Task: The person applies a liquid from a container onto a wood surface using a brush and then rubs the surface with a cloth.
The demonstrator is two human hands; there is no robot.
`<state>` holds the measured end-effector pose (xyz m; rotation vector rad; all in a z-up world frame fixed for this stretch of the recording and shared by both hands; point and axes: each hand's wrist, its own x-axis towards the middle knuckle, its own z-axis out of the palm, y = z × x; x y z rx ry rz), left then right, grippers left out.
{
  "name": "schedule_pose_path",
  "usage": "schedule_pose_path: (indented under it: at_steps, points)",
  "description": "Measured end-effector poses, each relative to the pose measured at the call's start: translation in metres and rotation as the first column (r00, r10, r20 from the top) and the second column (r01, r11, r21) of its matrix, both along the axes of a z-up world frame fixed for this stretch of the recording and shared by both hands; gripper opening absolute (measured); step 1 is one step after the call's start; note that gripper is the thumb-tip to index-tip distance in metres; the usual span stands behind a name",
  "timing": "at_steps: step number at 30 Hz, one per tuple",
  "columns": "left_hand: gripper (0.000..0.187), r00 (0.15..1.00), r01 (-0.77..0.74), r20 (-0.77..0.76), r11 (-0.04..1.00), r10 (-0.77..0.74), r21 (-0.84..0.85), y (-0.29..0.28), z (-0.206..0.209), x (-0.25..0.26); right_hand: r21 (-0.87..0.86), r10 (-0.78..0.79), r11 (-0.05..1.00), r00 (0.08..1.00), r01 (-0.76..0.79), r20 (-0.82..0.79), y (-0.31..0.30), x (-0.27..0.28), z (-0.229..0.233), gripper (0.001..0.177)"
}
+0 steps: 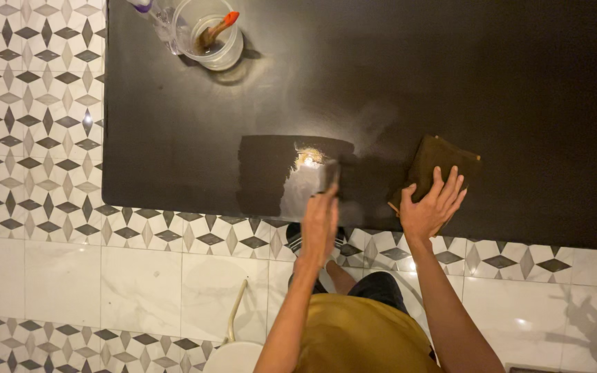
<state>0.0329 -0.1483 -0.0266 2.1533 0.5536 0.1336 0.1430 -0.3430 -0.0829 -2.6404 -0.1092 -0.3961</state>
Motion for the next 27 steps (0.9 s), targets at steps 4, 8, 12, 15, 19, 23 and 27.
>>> schedule_pose_path:
  at_steps: [4,8,12,15,19,23,27]
  points:
    - [0.035,0.963,-0.173,0.228,0.977,0.142,0.126,0.034,0.011,-0.018,0.022,-0.013,1.000,1.000,0.013,-0.009,-0.001,-0.001,0.002,0.060]
    - [0.033,0.937,-0.228,0.299,0.964,0.179,0.135,0.049,0.019,-0.021,0.017,-0.009,1.000,1.000,0.009,0.017,0.007,0.001,0.002,0.060]
    - [0.037,0.976,-0.096,0.209,0.982,0.061,0.162,0.024,0.019,-0.020,-0.006,-0.010,1.000,1.000,0.010,0.020,0.003,-0.001,0.001,0.059]
    - [0.035,0.966,-0.008,0.258,0.999,-0.001,0.036,0.004,0.023,-0.016,-0.020,-0.014,1.000,1.000,0.015,0.027,0.004,0.002,0.001,0.059]
    - [0.036,0.977,0.001,0.211,0.995,-0.022,0.101,-0.003,0.023,-0.024,-0.011,-0.011,1.000,1.000,0.011,0.023,0.001,-0.005,0.002,0.060]
    - [0.035,0.975,-0.127,0.196,0.986,0.104,0.108,0.027,0.025,-0.036,-0.004,-0.008,1.000,1.000,0.008,0.005,0.002,-0.002,-0.002,0.061]
    - [0.035,0.958,-0.238,0.192,0.965,0.214,0.112,0.037,0.029,-0.039,-0.008,-0.003,1.000,1.000,0.004,0.028,0.001,0.000,-0.003,0.061]
